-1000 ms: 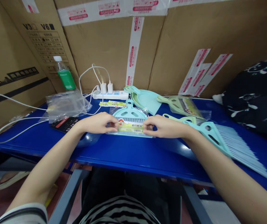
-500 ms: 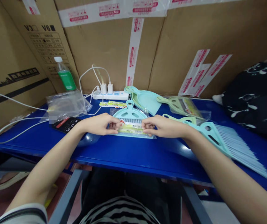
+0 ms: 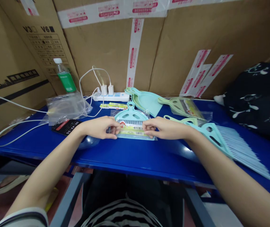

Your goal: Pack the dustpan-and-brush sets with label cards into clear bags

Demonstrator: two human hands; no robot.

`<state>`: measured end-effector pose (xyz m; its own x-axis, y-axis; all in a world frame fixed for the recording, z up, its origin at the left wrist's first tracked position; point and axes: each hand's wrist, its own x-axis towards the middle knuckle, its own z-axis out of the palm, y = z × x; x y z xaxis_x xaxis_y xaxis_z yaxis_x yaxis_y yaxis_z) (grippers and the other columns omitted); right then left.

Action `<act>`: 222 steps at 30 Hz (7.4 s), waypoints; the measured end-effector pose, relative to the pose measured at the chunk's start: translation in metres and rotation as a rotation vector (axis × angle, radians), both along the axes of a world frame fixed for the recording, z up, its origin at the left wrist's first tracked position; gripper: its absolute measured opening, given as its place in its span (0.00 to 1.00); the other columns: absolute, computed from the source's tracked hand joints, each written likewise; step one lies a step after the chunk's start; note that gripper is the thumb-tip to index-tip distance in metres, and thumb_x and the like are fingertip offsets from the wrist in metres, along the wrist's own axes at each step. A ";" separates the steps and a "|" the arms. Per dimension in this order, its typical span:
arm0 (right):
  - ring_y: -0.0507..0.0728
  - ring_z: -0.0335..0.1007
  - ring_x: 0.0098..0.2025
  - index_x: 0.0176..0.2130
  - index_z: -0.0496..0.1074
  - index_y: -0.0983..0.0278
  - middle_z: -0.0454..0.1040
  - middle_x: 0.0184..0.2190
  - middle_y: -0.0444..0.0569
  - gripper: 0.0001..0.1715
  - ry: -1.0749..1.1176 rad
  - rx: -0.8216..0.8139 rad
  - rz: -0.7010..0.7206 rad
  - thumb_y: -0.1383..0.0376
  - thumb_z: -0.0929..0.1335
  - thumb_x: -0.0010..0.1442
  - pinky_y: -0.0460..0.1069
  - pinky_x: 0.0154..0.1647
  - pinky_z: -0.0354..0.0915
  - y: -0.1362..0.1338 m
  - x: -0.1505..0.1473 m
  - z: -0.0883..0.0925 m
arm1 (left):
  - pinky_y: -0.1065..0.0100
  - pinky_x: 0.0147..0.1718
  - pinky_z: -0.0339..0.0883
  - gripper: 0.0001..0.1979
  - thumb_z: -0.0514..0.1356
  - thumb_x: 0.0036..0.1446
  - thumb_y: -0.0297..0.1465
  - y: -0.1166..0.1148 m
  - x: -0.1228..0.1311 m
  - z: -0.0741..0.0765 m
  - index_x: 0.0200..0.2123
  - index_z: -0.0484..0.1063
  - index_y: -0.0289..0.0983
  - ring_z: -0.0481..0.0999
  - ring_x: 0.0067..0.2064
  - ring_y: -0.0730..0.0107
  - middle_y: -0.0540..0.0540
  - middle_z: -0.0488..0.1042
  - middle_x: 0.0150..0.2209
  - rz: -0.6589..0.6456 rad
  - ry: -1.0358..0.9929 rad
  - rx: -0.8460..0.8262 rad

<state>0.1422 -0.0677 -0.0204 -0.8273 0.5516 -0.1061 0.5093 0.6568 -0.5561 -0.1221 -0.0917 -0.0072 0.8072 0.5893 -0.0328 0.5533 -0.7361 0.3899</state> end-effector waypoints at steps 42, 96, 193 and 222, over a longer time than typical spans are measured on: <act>0.51 0.57 0.21 0.30 0.57 0.59 0.59 0.17 0.36 0.11 -0.009 0.125 -0.186 0.72 0.62 0.46 0.47 0.27 0.54 -0.002 -0.009 -0.002 | 0.71 0.29 0.59 0.05 0.53 0.54 0.29 0.004 0.010 -0.016 0.28 0.66 0.37 0.68 0.28 0.74 0.50 0.71 0.30 0.178 0.046 0.184; 0.51 0.57 0.20 0.49 0.77 0.55 0.72 0.19 0.44 0.28 -0.313 0.398 -0.106 0.72 0.63 0.51 0.46 0.23 0.51 0.000 0.000 0.007 | 0.72 0.32 0.63 0.16 0.53 0.62 0.40 -0.002 0.010 -0.008 0.42 0.78 0.41 0.77 0.36 0.69 0.47 0.77 0.37 0.091 0.172 0.353; 0.56 0.68 0.29 0.40 0.79 0.63 0.74 0.28 0.50 0.18 -0.290 0.780 0.036 0.72 0.62 0.56 0.49 0.32 0.57 -0.013 -0.029 -0.011 | 0.67 0.35 0.67 0.20 0.48 0.61 0.25 -0.008 0.032 -0.022 0.51 0.72 0.42 0.74 0.39 0.65 0.45 0.72 0.36 0.100 0.407 0.572; 0.50 0.61 0.21 0.35 0.81 0.61 0.73 0.19 0.43 0.23 -0.280 0.270 -0.249 0.74 0.60 0.50 0.46 0.26 0.56 0.003 0.007 0.010 | 0.68 0.35 0.65 0.24 0.48 0.48 0.18 0.005 -0.002 0.005 0.34 0.81 0.46 0.71 0.38 0.67 0.48 0.71 0.31 0.356 0.393 0.346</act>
